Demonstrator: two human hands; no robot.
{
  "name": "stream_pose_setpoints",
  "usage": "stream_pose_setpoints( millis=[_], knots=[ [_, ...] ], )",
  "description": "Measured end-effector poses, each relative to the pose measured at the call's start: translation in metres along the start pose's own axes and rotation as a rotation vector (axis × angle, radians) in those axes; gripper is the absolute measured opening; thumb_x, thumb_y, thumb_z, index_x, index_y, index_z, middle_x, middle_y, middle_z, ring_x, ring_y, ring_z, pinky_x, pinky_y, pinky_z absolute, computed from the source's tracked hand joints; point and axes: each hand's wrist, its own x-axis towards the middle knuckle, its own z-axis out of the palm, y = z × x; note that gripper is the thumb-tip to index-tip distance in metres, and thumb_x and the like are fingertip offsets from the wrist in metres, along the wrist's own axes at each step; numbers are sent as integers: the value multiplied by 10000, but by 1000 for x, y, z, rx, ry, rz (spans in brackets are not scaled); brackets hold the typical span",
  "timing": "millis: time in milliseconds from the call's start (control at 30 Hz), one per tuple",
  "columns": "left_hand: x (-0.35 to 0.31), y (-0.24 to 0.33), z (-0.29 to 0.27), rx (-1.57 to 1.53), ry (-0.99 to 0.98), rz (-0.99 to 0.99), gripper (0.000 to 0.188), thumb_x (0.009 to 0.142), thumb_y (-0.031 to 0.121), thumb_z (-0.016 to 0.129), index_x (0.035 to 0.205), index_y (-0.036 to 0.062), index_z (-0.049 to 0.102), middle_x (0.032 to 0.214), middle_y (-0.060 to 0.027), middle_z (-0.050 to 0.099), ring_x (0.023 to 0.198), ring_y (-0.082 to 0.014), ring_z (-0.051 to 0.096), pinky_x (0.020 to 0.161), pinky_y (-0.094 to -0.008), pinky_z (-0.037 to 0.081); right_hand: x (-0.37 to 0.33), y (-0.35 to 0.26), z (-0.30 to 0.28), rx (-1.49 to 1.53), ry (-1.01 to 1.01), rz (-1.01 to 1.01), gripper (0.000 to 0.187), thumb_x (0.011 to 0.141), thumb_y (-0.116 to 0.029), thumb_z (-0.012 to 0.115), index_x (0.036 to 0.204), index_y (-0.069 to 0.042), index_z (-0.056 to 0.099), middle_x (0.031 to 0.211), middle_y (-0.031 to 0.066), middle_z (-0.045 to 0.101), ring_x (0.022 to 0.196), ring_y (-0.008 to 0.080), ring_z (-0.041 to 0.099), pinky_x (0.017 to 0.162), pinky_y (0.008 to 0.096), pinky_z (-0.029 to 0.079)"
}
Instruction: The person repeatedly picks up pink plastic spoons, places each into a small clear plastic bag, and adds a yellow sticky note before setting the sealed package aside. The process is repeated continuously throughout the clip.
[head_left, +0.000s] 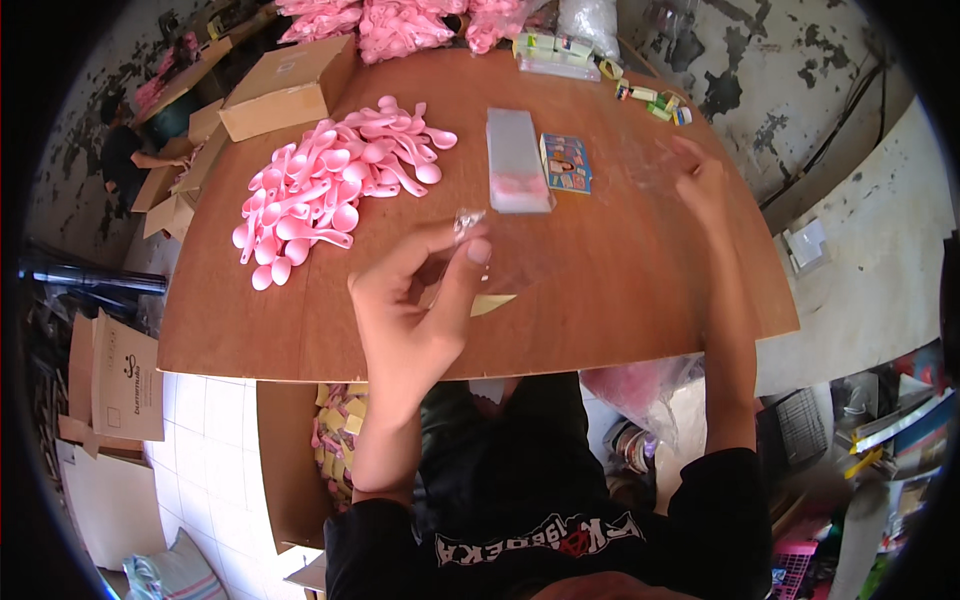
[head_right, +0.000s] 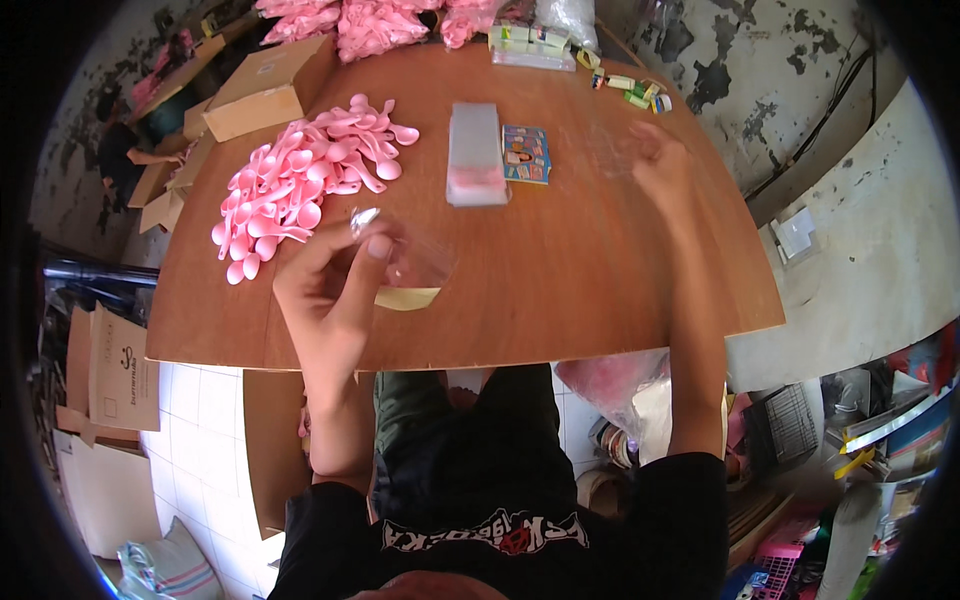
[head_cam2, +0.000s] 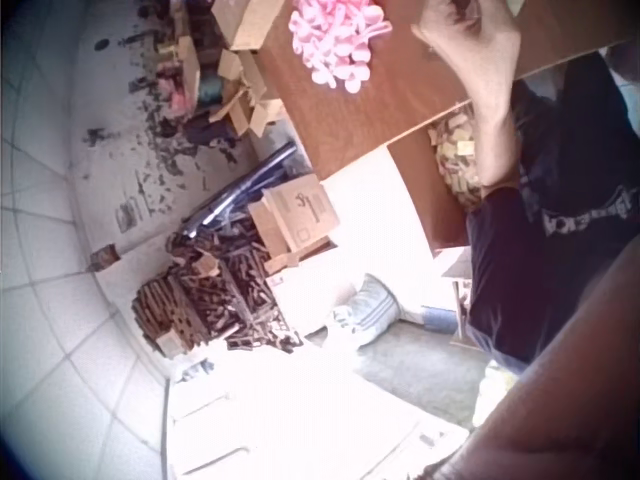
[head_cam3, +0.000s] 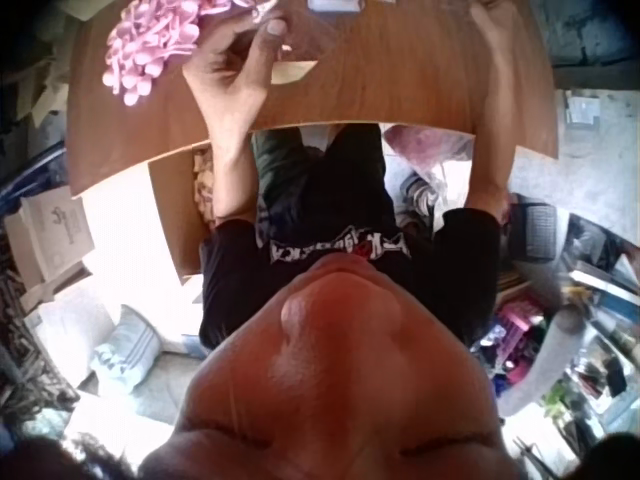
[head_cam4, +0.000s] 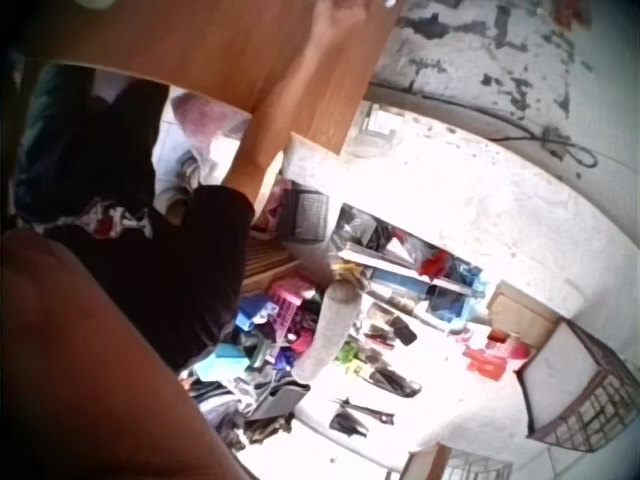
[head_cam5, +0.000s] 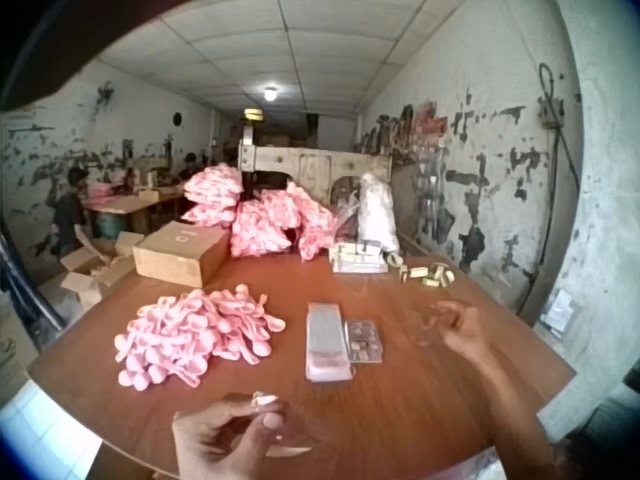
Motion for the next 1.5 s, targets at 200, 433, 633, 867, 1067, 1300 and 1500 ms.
stream_pose_setpoints(
  millis=[200, 433, 633, 867, 1067, 1300, 1500],
  knots=[
    [6, -7, 16, -57, -11, -20, 134, 931, 4, 668, 1034, -76, 699, 959, -95, 706, 814, -114, 682, 670, -242, 585, -115, -138, 7, 554, -610, -476, 309, 843, -168, 786, 1122, -50, 725, 1059, 45, 720, 853, 110, 630, 758, 268, 498],
    [9, -26, 2, -294, -218, 88, 551, 854, 41, 769, 1347, -21, 530, 1275, -134, 606, 1181, -202, 587, 914, -337, 540, -131, -167, 19, 609, -259, -637, 86, 847, -95, 749, 896, -24, 743, 775, 29, 715, 706, 112, 628, 670, 252, 486],
    [2, -40, -3, -300, -271, -99, 346, 906, -36, 693, 1237, -46, 594, 1064, -104, 721, 1010, -156, 675, 912, -293, 531, -111, -171, 18, 541, -507, -692, 103, 852, -65, 730, 918, 13, 734, 823, 62, 722, 749, 102, 655, 677, 256, 514],
    [6, -52, -11, -223, -100, -53, 273, 920, -20, 686, 1179, -72, 617, 1016, -99, 723, 913, -131, 687, 793, -259, 568, -89, -168, 24, 614, -720, -363, 285, 907, -143, 730, 1138, 17, 684, 1027, 68, 714, 964, 126, 668, 847, 301, 560],
    [3, -55, -16, -252, -164, -143, 285, 915, -31, 689, 1185, -77, 612, 1034, -114, 723, 934, -135, 691, 815, -256, 562, -133, -142, 62, 945, -732, -287, 247, 934, -105, 711, 1125, 44, 665, 963, 78, 710, 911, 128, 691, 793, 262, 560],
    [0, -58, -31, -313, -198, -208, 237, 975, 8, 606, 1195, -73, 636, 1072, -148, 727, 974, -169, 697, 853, -300, 565, -141, -142, 80, 1022, -530, -153, 157, 941, -15, 669, 1075, 67, 673, 990, 90, 718, 904, 116, 685, 790, 244, 559],
    [-3, -63, -37, -430, -221, -274, 232, 979, -4, 592, 1199, -55, 643, 1104, -155, 722, 983, -179, 700, 845, -317, 583, -144, -139, 81, 1055, -459, -193, 162, 939, -1, 667, 1085, 63, 691, 987, 94, 723, 892, 106, 670, 784, 227, 553]
  ],
)
